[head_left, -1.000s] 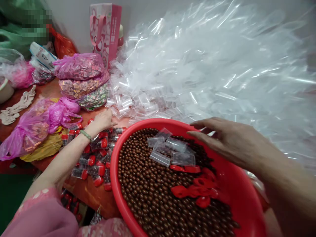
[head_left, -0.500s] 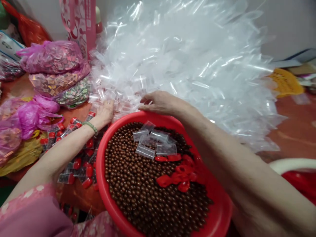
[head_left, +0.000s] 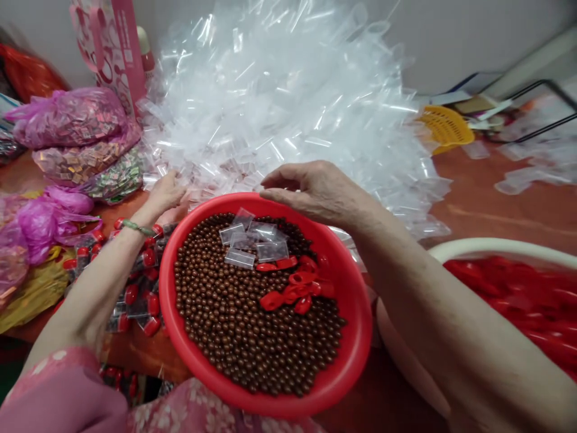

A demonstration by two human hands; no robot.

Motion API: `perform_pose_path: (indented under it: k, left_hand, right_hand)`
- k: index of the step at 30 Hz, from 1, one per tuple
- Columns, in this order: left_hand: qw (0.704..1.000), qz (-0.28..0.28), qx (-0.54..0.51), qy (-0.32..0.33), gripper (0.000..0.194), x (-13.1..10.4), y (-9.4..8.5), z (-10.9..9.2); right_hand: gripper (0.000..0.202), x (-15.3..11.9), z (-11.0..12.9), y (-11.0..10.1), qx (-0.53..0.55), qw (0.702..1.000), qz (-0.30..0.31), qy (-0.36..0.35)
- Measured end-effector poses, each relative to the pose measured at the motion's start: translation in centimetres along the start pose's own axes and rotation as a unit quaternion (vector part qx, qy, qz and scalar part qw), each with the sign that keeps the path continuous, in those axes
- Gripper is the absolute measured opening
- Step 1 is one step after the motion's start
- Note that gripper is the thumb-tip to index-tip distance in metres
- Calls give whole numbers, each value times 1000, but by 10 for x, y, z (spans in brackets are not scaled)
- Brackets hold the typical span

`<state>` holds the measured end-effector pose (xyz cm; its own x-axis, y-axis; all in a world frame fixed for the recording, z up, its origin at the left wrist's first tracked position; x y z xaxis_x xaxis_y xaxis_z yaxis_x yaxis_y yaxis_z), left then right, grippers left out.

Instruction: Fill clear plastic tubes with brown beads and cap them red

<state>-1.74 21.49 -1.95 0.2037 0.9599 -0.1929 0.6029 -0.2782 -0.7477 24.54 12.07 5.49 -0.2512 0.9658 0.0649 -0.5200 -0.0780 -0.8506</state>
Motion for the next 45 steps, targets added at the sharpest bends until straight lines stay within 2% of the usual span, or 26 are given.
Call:
perform_pose_path:
  k: [2, 5, 9, 13, 17, 20, 23, 27, 29, 32, 35, 37, 41, 43, 45]
  left_hand:
    - [994, -10, -107, -3, 48, -18, -13, -13]
    - [968, 10, -248, 35, 48, -51, -21, -34]
    - [939, 85, -325, 72, 54, -85, -8, -55]
    - [922, 153, -349, 71, 52, -102, 16, -66]
    - [906, 183, -374, 68, 49, -110, 33, -69]
    - [904, 194, -371, 81, 44, -113, 40, -70]
    - [916, 180, -345, 98, 39, -113, 45, -70]
    - [933, 153, -297, 132, 40, -110, 44, -66]
    - [950, 119, -236, 166, 38, -110, 39, -63]
    - [971, 53, -118, 203, 29, -116, 30, -58]
    - [969, -1, -50, 242, 20, -129, 25, -52]
    - [963, -22, -2, 270, 24, -139, 25, -47]
    - [947, -14, 108, 301, 24, -157, 31, -37]
    - [943, -4, 90, 320, 23, -164, 34, -34]
    - [941, -2, 34, 336, 21, -170, 36, -32]
  right_hand:
    - [23, -8, 4, 1, 14, 1000, 5, -15]
    - [21, -15, 12, 5, 20, 999, 7, -44]
    - [29, -23, 20, 20, 90, 994, 11, -64]
    - [45, -30, 21, 42, 210, 976, 30, -57]
    - [34, -38, 18, 58, 277, 961, 9, -30]
    - [30, -44, 15, 66, 345, 939, 18, 9]
    - [31, -47, 15, 69, 400, 916, 22, 26]
    - [29, -50, 18, 69, 398, 917, 24, 24]
    - [30, -54, 19, 67, 401, 915, 36, 29]
    - [35, -64, 20, 66, 372, 925, 75, 29]
    - [34, -76, 21, 66, 286, 952, 112, 1]
    - [32, -81, 20, 66, 218, 970, 104, -13]
    - [27, -82, 19, 70, 88, 991, 95, -39]
    - [24, -82, 21, 72, 27, 993, 92, -63]
    - [26, -85, 24, 71, -36, 995, 62, -68]
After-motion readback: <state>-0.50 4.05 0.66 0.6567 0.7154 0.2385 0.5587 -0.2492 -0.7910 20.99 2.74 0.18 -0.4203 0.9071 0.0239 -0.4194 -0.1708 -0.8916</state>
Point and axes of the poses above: each hand's wrist, its own x-axis towards the middle knuckle, its own y-axis out of the palm, z = x × y, the point moved 2 cm from there along x, towards the middle knuckle, and after that the axes turned 8 degrees about -x, right-handed, at the moved point
